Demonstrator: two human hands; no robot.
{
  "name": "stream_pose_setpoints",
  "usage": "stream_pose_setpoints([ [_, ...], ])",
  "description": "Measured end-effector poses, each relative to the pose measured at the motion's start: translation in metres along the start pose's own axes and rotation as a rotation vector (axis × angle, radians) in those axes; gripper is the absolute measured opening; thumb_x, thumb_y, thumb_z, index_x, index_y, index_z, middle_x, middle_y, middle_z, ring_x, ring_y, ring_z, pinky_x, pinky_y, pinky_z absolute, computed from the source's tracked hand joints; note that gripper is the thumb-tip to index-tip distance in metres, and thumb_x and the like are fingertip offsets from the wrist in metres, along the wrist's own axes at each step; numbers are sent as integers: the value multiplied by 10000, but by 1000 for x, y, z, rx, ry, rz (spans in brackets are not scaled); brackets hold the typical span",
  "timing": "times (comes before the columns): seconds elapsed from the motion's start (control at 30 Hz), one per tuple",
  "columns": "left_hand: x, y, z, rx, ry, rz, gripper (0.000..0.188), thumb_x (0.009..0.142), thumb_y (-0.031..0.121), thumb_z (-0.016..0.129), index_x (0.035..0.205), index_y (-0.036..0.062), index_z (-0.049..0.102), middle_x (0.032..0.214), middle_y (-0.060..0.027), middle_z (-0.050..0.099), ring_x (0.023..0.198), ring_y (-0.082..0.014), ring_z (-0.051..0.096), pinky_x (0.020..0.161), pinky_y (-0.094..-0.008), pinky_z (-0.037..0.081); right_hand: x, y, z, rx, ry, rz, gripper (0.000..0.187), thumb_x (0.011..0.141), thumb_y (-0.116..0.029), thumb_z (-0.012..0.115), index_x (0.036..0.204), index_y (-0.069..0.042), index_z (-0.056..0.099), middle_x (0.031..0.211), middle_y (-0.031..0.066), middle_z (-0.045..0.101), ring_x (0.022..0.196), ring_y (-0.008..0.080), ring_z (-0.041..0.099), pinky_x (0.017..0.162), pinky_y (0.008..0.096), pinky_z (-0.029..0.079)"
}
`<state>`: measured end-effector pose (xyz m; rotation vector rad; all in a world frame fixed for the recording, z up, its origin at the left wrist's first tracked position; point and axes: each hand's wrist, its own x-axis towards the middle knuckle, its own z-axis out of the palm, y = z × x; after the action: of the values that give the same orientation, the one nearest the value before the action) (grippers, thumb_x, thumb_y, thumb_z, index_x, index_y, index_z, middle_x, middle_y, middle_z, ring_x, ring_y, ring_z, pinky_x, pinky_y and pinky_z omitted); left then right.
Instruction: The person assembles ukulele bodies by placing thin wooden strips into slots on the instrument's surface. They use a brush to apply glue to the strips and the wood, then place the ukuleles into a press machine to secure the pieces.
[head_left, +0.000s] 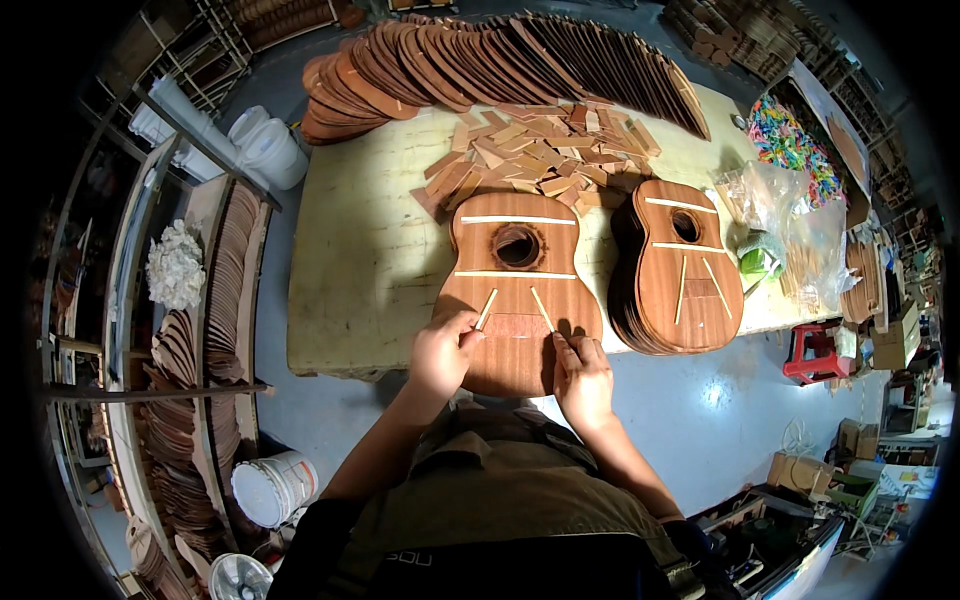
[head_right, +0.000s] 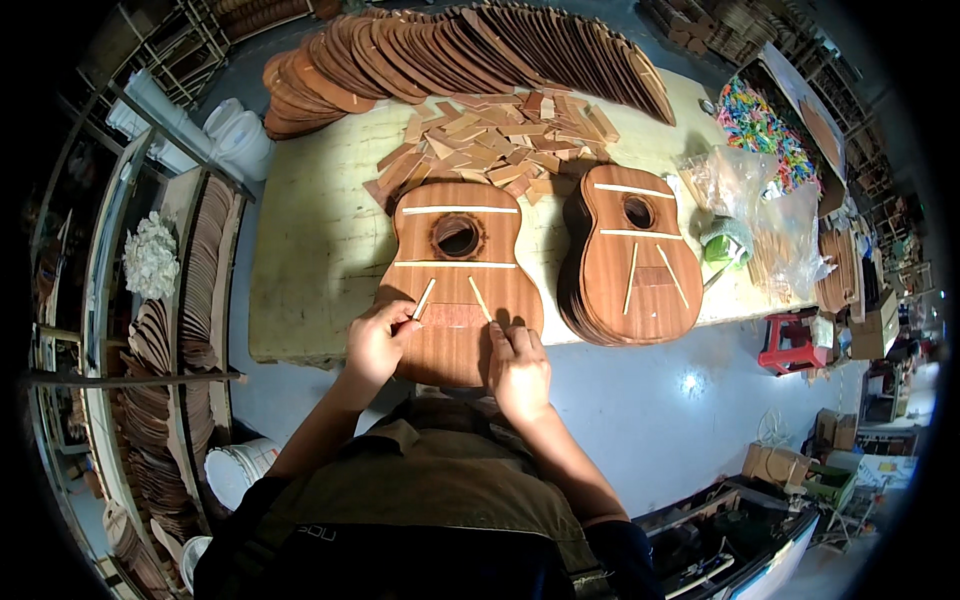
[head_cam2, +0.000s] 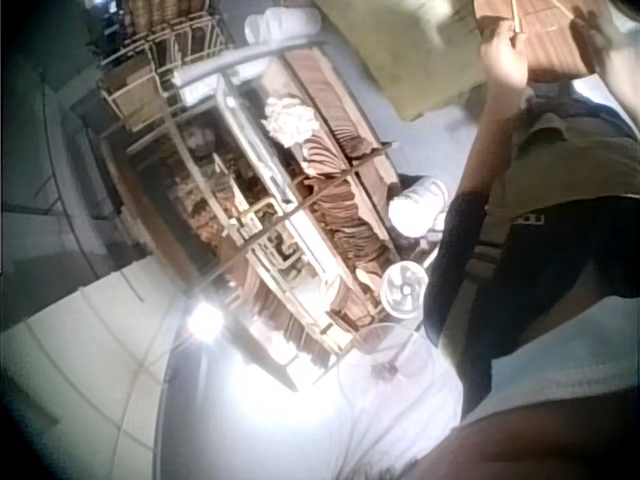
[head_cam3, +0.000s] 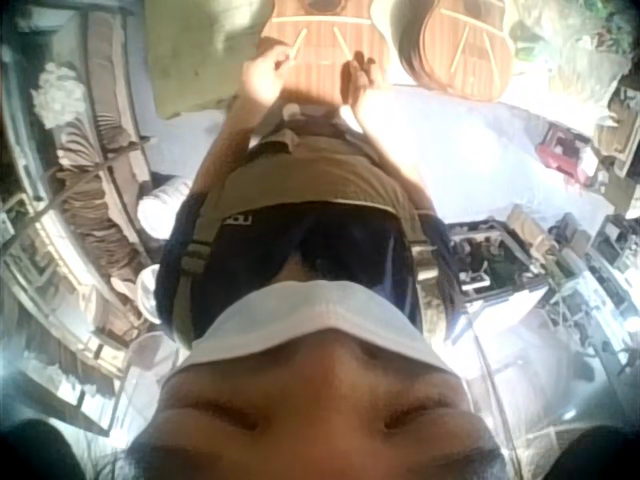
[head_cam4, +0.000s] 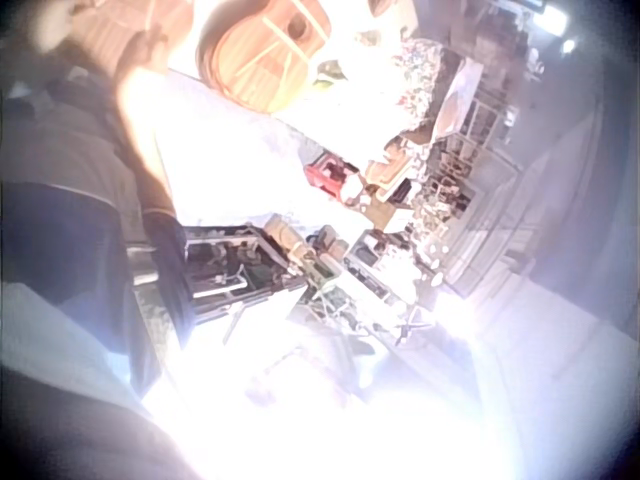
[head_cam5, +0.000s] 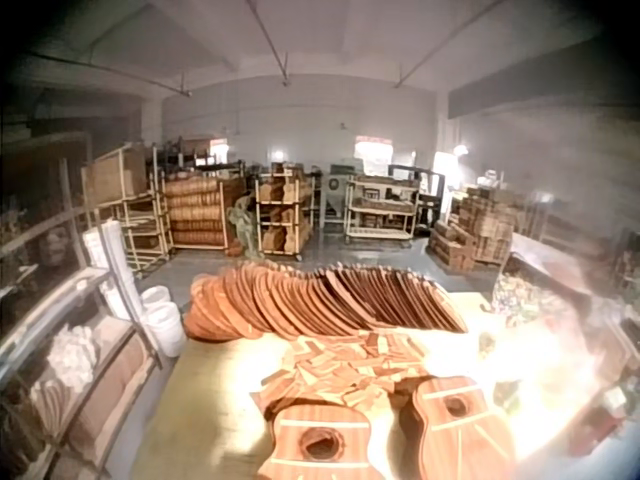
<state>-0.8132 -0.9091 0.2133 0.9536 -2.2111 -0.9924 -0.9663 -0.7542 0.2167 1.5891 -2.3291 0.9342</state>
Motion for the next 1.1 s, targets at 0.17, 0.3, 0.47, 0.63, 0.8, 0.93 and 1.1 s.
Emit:
stream_pose_setpoints([
  [0.17,5,4,-1,24,-29,57,171,752,52,729,910,36,665,809,-122,646,686,-258,642,613,-340,502,3,0,1,3,49,-32,210,731,-8,681,938,26,693,795,126,581,715,285,585,627,364,508],
  [0.3,6,5,1,-15,-30,54,147,760,51,718,896,31,666,826,-130,649,709,-287,640,623,-358,501,3,0,1,-8,45,-41,227,714,-1,684,940,23,695,789,113,578,697,273,578,619,358,506],
  [0.47,8,-2,4,-12,-39,52,142,766,50,713,901,32,673,841,-131,654,738,-295,636,654,-363,502,5,0,1,-7,43,-39,232,706,0,675,937,14,688,798,112,581,706,276,582,620,358,506],
  [0.63,10,-2,0,-37,-77,26,137,775,54,707,906,31,674,841,-130,657,751,-295,635,671,-359,503,6,-2,1,-11,14,2,237,690,4,658,927,4,671,817,128,586,740,290,592,643,362,514],
  [0.8,11,-3,2,-62,-103,-1,137,791,76,711,911,26,667,827,-123,663,708,-247,654,641,-321,508,6,-2,-1,-19,-2,37,239,684,-7,644,923,1,652,834,132,587,769,293,597,675,376,517],
  [0.93,8,-9,9,-165,-124,-111,147,814,72,704,939,30,641,821,-112,684,723,-172,669,648,-275,510,4,-4,-5,-17,-46,114,234,694,-21,635,928,-5,638,853,130,591,798,295,605,706,377,520],
  [1.1,11,-10,6,-127,-143,-137,207,806,77,704,995,36,631,820,-91,691,736,-160,664,680,-283,511,4,-6,-13,84,25,156,275,789,-64,641,1064,-45,641,844,116,594,790,302,623,676,386,530],
])
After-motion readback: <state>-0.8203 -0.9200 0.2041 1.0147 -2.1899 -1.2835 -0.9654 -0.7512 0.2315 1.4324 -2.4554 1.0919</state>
